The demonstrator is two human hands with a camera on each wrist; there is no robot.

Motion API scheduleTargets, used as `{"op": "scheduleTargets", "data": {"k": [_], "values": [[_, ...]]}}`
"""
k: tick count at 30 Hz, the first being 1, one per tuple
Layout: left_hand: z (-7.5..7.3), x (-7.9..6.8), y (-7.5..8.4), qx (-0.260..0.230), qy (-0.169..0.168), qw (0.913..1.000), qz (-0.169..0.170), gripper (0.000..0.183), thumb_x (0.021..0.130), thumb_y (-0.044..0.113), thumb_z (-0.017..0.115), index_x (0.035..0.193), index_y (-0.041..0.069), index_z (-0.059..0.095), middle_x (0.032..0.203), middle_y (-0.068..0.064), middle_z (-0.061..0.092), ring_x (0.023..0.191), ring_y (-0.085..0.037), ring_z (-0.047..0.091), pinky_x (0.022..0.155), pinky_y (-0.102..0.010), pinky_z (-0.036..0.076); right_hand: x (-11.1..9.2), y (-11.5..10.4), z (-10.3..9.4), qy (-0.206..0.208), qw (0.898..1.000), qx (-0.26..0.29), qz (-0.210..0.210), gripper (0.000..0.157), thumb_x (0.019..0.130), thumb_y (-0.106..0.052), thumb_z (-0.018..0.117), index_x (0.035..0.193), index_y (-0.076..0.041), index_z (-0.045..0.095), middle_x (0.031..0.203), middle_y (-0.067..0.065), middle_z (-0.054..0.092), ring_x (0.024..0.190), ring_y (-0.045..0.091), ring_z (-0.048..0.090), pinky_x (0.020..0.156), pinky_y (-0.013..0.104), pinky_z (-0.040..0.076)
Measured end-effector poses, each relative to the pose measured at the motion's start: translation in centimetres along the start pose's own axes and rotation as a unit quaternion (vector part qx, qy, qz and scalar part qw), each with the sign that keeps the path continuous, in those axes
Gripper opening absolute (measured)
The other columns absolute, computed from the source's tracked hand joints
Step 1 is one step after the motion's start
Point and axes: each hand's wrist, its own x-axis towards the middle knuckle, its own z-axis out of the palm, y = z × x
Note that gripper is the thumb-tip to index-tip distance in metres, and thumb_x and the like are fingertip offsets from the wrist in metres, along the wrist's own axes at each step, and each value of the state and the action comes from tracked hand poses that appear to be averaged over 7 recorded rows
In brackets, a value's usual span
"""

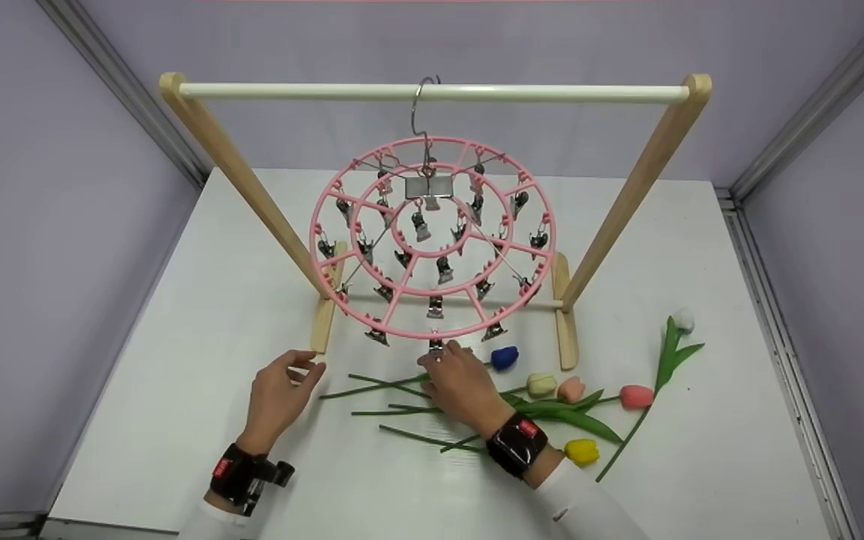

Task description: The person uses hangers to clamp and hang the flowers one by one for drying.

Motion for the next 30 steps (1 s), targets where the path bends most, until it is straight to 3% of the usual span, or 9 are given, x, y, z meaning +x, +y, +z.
{"op": "scheduleTargets", "data": {"k": [1, 5, 9, 13, 18, 22, 30], "values": [[0.1, -0.1, -0.1, -0.001, 0.001, 1.0, -0.004, 0.027, 0.097, 0.026, 0.077, 0.117, 0.007, 0.076, 0.1, -0.007, 0.079, 0.083, -0.02, 0.073, 0.075, -0.039, 0.061, 0.2, -0.2, 0.4, 0.008, 1.0, -0.009, -0.018, 0.035, 0.089, -0.021, 0.086, 0.119, -0.007, 0.074, 0.102, 0.008, 0.073, 0.082, 0.025, 0.069, 0.071, 0.039, 0.061], [0.5, -0.6, -0.3, 0.004, 0.005, 0.9999, -0.015, 0.026, 0.097, 0.026, 0.077, 0.115, 0.008, 0.076, 0.099, -0.006, 0.079, 0.083, -0.02, 0.073, 0.075, -0.038, 0.06, 1.2, -0.9, 1.5, 0.02, 0.995, -0.073, -0.067, 0.03, 0.086, -0.018, 0.089, 0.11, -0.009, 0.073, 0.1, 0.007, 0.069, 0.089, 0.024, 0.066, 0.071, 0.035, 0.062], [0.7, -0.8, -0.6, 0.003, 0.011, 0.9998, -0.017, 0.024, 0.097, 0.026, 0.078, 0.113, 0.008, 0.076, 0.098, -0.006, 0.079, 0.083, -0.019, 0.073, 0.075, -0.038, 0.06, 2.0, -1.6, 2.2, -0.013, 0.985, -0.151, -0.078, 0.025, 0.089, -0.021, 0.086, 0.106, -0.011, 0.071, 0.101, 0.006, 0.069, 0.091, 0.023, 0.065, 0.076, 0.032, 0.061], [0.9, -0.9, -0.8, -0.001, 0.017, 0.9997, -0.015, 0.024, 0.097, 0.026, 0.077, 0.112, 0.007, 0.076, 0.097, -0.006, 0.079, 0.081, -0.019, 0.073, 0.075, -0.038, 0.06, 2.4, -1.7, 2.9, -0.027, 0.98, -0.18, -0.08, 0.02, 0.091, -0.025, 0.083, 0.104, -0.014, 0.072, 0.098, 0.003, 0.069, 0.088, 0.02, 0.063, 0.075, 0.028, 0.06], [0.9, -1.0, -0.9, 0.003, 0.019, 0.9995, -0.026, 0.024, 0.097, 0.027, 0.077, 0.111, 0.008, 0.076, 0.096, -0.005, 0.079, 0.08, -0.018, 0.072, 0.074, -0.038, 0.059, 2.5, -1.4, 3.5, -0.031, 0.982, -0.168, -0.076, 0.013, 0.093, -0.024, 0.081, 0.099, -0.015, 0.073, 0.093, 0.001, 0.067, 0.083, 0.019, 0.062, 0.071, 0.026, 0.06], [0.8, -0.9, -0.9, -0.002, 0.018, 0.9993, -0.032, 0.023, 0.097, 0.027, 0.077, 0.111, 0.009, 0.077, 0.097, -0.005, 0.079, 0.08, -0.018, 0.072, 0.074, -0.037, 0.059, 2.6, -1.2, 3.6, -0.042, 0.989, -0.128, -0.061, 0.006, 0.094, -0.019, 0.08, 0.098, -0.015, 0.076, 0.094, 0.001, 0.069, 0.085, 0.019, 0.064, 0.074, 0.027, 0.062], [0.6, -0.8, -0.8, -0.017, 0.025, 0.9994, -0.018, 0.024, 0.097, 0.026, 0.077, 0.112, 0.007, 0.076, 0.097, -0.006, 0.079, 0.08, -0.018, 0.072, 0.075, -0.038, 0.06, 2.4, -0.9, 3.6, -0.028, 0.995, -0.071, -0.061, 0.008, 0.091, -0.01, 0.081, 0.094, -0.013, 0.075, 0.092, 0.001, 0.07, 0.083, 0.02, 0.064, 0.073, 0.028, 0.062]]}}
